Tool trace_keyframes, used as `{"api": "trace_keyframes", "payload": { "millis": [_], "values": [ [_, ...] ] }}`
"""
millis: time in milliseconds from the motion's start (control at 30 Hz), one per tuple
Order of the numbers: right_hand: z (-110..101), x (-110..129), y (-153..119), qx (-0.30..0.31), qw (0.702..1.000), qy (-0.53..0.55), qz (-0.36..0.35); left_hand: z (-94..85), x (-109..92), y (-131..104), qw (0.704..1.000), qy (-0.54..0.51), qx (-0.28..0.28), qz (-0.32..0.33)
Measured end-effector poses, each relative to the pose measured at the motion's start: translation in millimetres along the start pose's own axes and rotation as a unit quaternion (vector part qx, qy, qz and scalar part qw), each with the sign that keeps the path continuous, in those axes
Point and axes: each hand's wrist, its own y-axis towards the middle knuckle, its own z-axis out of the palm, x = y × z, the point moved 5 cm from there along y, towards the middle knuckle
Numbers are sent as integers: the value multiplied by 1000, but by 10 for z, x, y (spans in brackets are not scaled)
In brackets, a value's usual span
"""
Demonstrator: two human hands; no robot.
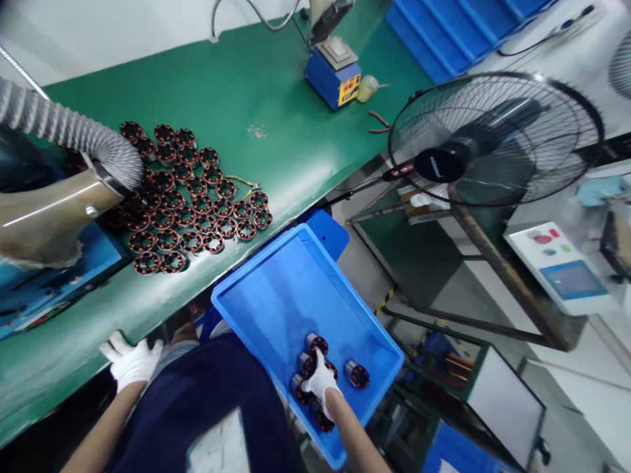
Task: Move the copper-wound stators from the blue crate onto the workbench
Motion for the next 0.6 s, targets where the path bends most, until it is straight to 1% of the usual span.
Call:
{"api": "trace_keyframes", "payload": {
  "millis": [100,267,333,467,600],
  "values": [
    [50,171,4,1,998,-67,-13,-2,1,-3,1000,1,-5,5],
    [98,398,-125,26,983,-151,-99,3,5,-14,1000,2,-8,11],
    [93,456,-161,34,975,-180,-123,9,11,-20,1000,2,-7,13],
    [51,497,-175,40,958,-239,-153,24,30,-29,1000,3,-4,19],
    [43,454,-152,17,937,-307,-167,40,64,-29,1000,1,3,20]
  ]
}}
